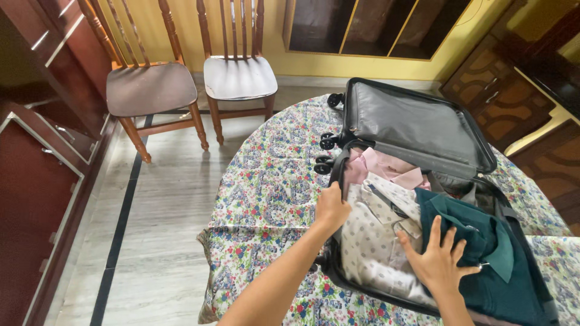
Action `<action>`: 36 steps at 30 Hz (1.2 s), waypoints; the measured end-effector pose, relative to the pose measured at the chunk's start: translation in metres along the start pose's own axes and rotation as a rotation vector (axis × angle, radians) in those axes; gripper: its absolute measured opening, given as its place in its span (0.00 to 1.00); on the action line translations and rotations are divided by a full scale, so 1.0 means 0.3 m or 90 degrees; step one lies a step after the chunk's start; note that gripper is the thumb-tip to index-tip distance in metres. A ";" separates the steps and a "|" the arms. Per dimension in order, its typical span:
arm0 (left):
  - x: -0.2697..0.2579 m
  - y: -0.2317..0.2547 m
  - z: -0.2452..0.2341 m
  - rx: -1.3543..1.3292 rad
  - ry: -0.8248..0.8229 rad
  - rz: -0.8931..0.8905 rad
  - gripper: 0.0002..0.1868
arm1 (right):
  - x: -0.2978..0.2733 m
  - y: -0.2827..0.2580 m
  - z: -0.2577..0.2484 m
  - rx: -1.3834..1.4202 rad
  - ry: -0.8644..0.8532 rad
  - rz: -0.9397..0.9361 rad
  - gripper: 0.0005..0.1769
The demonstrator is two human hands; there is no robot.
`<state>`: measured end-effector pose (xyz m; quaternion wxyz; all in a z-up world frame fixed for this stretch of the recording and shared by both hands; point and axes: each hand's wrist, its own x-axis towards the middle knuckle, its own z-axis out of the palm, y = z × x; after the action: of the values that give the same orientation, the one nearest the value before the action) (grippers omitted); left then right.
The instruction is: The person opens a suitcase on a table, removes folded shirts one by one, and places them into a wooden wardrobe. The person handles several shirts of different colors and patterns, stacking them neatly on a shelf inside the wardrobe.
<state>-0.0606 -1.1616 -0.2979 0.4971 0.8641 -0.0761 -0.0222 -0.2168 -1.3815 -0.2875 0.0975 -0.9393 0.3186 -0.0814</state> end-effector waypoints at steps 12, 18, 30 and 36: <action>0.177 -0.180 -0.274 0.126 0.016 -0.020 0.26 | -0.112 -0.320 0.101 -0.093 0.046 -0.060 0.60; 0.172 -0.211 -0.260 0.110 0.029 -0.041 0.34 | -0.156 -0.243 0.092 -0.183 0.195 -0.173 0.53; -0.034 -0.123 -0.195 0.202 0.219 0.301 0.29 | -0.220 0.071 -0.080 -0.006 0.278 -0.102 0.44; -0.226 0.082 0.044 0.049 -0.171 0.005 0.33 | -0.141 0.243 -0.111 0.093 0.028 0.174 0.56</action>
<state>-0.1317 -1.1747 -0.2859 0.4487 0.8715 -0.1465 -0.1328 -0.2996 -1.4165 -0.2762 0.1690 -0.8754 0.4390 -0.1107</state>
